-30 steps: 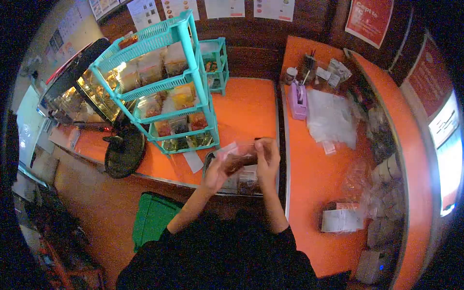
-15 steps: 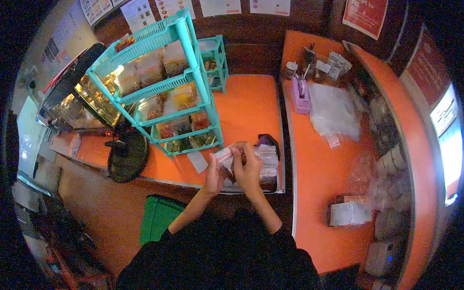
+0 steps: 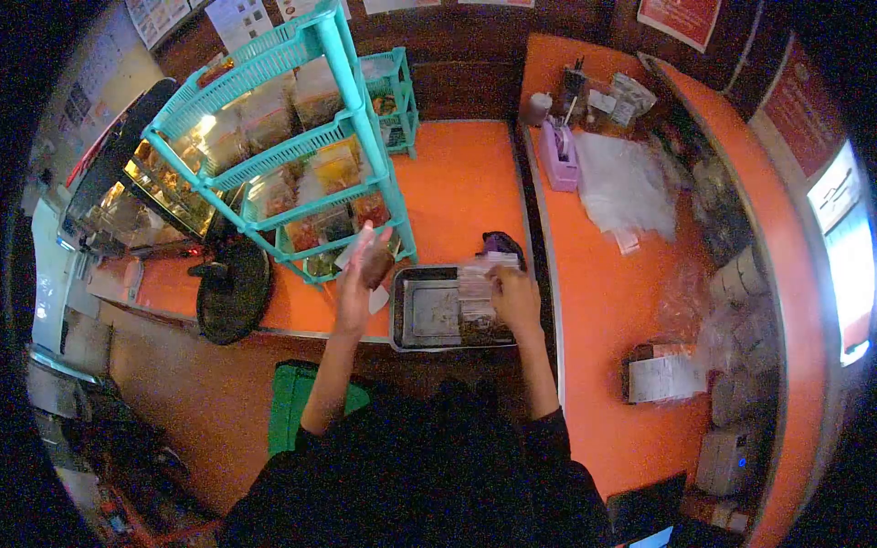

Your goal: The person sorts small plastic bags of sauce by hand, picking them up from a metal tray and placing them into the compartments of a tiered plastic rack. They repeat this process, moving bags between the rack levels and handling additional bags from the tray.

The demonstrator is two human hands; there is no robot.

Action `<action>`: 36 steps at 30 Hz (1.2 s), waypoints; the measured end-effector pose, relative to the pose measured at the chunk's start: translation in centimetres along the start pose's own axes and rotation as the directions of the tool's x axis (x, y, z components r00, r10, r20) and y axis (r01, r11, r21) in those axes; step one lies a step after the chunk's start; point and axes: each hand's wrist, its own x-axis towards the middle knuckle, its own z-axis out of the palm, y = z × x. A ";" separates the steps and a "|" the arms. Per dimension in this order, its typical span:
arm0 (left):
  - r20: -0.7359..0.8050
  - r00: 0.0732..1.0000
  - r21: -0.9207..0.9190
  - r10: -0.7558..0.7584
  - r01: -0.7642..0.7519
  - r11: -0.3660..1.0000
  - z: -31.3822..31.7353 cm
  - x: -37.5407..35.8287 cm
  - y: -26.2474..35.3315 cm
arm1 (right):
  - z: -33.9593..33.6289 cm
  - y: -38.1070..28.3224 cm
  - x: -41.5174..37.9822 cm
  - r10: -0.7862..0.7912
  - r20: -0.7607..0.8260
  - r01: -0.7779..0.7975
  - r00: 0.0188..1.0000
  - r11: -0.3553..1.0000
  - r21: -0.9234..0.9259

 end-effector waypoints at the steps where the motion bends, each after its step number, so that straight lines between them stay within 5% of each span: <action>1: 0.124 0.992 0.267 0.013 -0.046 0.963 -0.2 -0.1 1.1 | 1.1 1.8 -0.8 0.051 0.255 -0.056 0.966 0.998 0.014; 2: 0.245 0.970 0.506 -0.006 -0.122 0.854 -0.4 -0.2 2.2 | 2.0 2.2 -1.8 0.051 0.252 -0.056 0.966 0.998 0.013; 3: 0.430 0.903 0.796 -0.012 -0.373 0.477 -0.9 -0.4 3.1 | 2.8 2.5 -3.2 0.013 0.242 0.025 0.970 0.987 -0.157; 4: 0.429 0.903 0.796 -0.011 -0.372 0.478 -1.0 -0.4 3.9 | 3.7 2.9 -4.2 -0.028 0.239 0.106 0.971 0.941 -0.321; 6: 0.434 0.901 0.813 0.023 -0.402 0.420 -0.6 -0.3 5.1 | 5.8 3.8 -5.2 -0.031 0.127 0.068 0.991 0.951 -0.301; 7: 0.432 0.901 0.814 0.022 -0.401 0.420 0.0 -0.5 5.7 | 6.7 4.3 -5.6 -0.028 0.008 0.029 1.000 0.961 -0.274; 9: 0.196 0.981 0.411 0.008 -0.090 0.907 1.5 -0.6 6.5 | 7.0 4.3 -5.7 -0.020 0.037 0.029 0.999 0.968 -0.248; 14: 0.206 0.975 0.297 0.084 -0.144 0.944 0.4 -0.2 3.4 | 7.6 4.9 -5.1 -0.058 0.044 0.067 0.997 0.967 -0.246; 17: 0.180 0.984 0.077 0.018 -0.032 0.996 -0.1 0.0 2.0 | 5.8 3.3 -5.0 -0.078 0.133 0.104 0.988 0.975 -0.199; 19: 0.136 0.983 0.005 -0.121 0.122 0.993 -0.5 -0.5 1.1 | 5.7 3.4 -5.8 -0.321 0.056 0.326 0.945 0.934 -0.147; 20: 0.134 0.984 0.004 -0.120 0.121 0.993 -1.0 -0.7 0.2 | 6.2 3.9 -6.2 -0.322 0.058 0.328 0.945 0.933 -0.147; 22: 0.095 0.966 0.015 -0.239 0.239 0.971 -2.6 -0.9 -2.3 | 7.7 5.2 -6.7 -0.104 0.175 0.031 0.979 0.925 0.378; 23: 0.107 0.960 0.016 -0.260 0.260 0.965 -3.7 -1.0 -3.7 | 7.1 4.5 -6.6 -0.107 0.176 0.033 0.978 0.925 0.379; 25: 0.105 0.957 0.026 -0.271 0.270 0.963 -4.0 -1.2 -5.6 | 4.5 0.7 -6.0 0.054 0.297 -0.260 0.953 0.646 0.718; 28: 0.137 0.925 0.034 -0.354 0.353 0.935 -3.0 -1.8 -6.0 | 3.5 -3.0 -4.1 -0.004 0.265 -0.229 0.964 0.489 0.842; 30: 0.177 0.940 0.020 -0.291 0.292 0.956 -0.6 -2.0 -6.0 | 3.5 -6.5 -2.6 -0.018 0.119 -0.086 0.993 0.582 0.808; 31: 0.026 0.932 0.040 -0.363 0.362 0.931 -0.7 -2.6 -6.8 | 3.4 -7.9 -2.0 -0.057 -0.017 0.051 0.998 0.665 0.745; 34: 0.170 0.917 0.011 -0.362 0.365 0.931 -0.6 -3.0 -7.5 | 2.6 -10.1 -1.1 -0.045 -0.108 0.097 0.993 0.837 0.539; 36: 0.139 0.921 -0.010 -0.365 0.369 0.929 -0.6 -3.2 -8.2 | 2.4 -11.0 -0.9 -0.043 -0.166 0.127 0.985 0.833 0.539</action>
